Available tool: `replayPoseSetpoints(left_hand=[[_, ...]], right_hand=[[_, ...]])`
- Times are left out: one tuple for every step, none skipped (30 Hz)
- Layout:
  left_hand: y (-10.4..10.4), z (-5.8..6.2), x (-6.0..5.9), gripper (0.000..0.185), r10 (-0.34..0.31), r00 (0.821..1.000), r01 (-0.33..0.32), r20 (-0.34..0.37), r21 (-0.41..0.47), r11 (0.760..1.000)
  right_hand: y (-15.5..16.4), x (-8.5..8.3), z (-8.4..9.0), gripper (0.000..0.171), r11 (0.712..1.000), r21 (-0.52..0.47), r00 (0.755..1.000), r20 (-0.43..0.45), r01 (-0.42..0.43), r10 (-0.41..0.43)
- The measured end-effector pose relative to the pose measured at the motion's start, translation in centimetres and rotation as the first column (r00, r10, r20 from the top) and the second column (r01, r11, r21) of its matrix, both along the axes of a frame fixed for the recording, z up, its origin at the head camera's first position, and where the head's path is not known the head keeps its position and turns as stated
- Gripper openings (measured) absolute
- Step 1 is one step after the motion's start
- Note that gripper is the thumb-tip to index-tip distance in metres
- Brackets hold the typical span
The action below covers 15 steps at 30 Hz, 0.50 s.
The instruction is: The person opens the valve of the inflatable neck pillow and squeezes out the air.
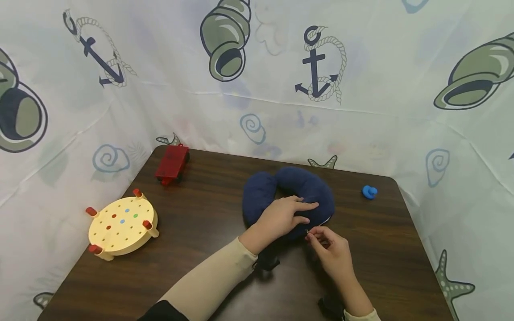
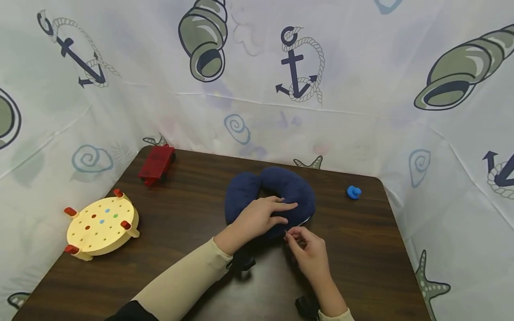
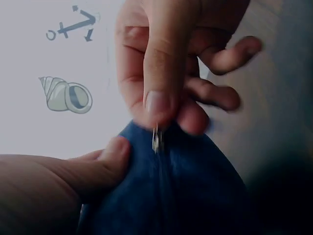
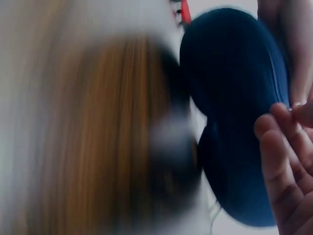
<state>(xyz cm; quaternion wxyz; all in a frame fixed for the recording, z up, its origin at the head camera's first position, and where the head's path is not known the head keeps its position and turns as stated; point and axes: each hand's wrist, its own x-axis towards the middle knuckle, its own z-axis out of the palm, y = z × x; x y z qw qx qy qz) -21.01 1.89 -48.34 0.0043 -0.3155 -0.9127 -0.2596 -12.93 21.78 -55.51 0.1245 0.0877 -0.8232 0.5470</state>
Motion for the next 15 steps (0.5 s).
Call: replayPoseSetpoints(left_hand=[[0.0,0.1,-0.1,0.054,0.001,1.0,-0.001,0.006,0.021,1.0],[0.0,0.1,-0.2,0.054,0.003,1.0,-0.003,0.016,0.04,0.999],[-0.1,0.0,-0.3,0.054,0.004,1.0,-0.006,0.026,0.056,0.998],[-0.1,0.0,-0.3,0.054,0.008,0.999,-0.011,0.042,0.071,0.997],[-0.2,0.0,-0.4,0.053,0.013,0.998,-0.018,0.056,0.085,0.996],[-0.2,0.0,-0.4,0.053,0.019,0.998,-0.026,0.066,0.1,0.995],[-0.3,-0.1,-0.5,0.052,0.023,0.997,-0.03,0.071,0.11,0.994],[-0.3,-0.2,-0.6,0.052,0.024,0.997,-0.032,0.072,0.118,0.993],[-0.2,-0.2,-0.7,0.052,0.023,0.997,-0.031,0.068,0.123,0.992],[-0.2,-0.2,-0.8,0.051,0.018,0.998,-0.026,0.064,0.128,0.991],[-0.1,-0.2,-1.0,0.05,0.013,0.998,-0.02,0.056,0.13,0.991],[-0.1,-0.2,-1.1,0.049,0.005,0.999,-0.011,0.048,0.129,0.992],[-0.3,-0.2,-1.2,0.049,-0.008,0.999,0.003,0.046,0.124,0.992],[-0.5,-0.2,-1.3,0.048,-0.023,0.999,0.017,0.048,0.117,0.993],[-0.9,-0.1,-1.2,0.048,-0.037,0.998,0.031,0.055,0.103,0.994]], right_hand=[[-0.5,0.1,0.1,0.005,0.999,0.027,0.999,-0.026,-0.027,0.028],[-0.9,0.1,0.2,0.009,0.998,0.052,0.998,-0.045,-0.044,0.046],[-1.3,0.2,0.3,0.01,0.997,0.067,0.997,-0.053,-0.048,0.052],[-1.7,0.3,0.4,0.011,0.996,0.076,0.997,-0.057,-0.045,0.049],[-2.0,0.4,0.6,0.014,0.996,0.083,0.997,-0.058,-0.035,0.04],[-2.2,0.5,0.7,0.016,0.996,0.082,0.998,-0.057,-0.028,0.032],[-2.4,0.5,0.9,0.018,0.996,0.086,0.998,-0.052,-0.017,0.021],[-2.6,0.6,1.0,0.019,0.996,0.092,0.998,-0.053,-0.011,0.016],[-2.8,0.7,1.2,0.018,0.995,0.102,0.998,-0.057,-0.015,0.021],[-3.1,0.7,1.2,0.017,0.992,0.119,0.997,-0.062,-0.028,0.036],[-3.4,0.7,1.2,0.017,0.99,0.137,0.997,-0.066,-0.041,0.051],[-3.7,0.7,1.2,0.016,0.987,0.155,0.995,-0.08,-0.052,0.065],[-4.1,0.8,1.0,0.015,0.984,0.166,0.993,-0.087,-0.059,0.075],[-4.3,0.8,0.9,0.015,0.984,0.167,0.993,-0.088,-0.06,0.076],[-4.5,0.8,0.7,0.014,0.986,0.154,0.994,-0.083,-0.057,0.07]])
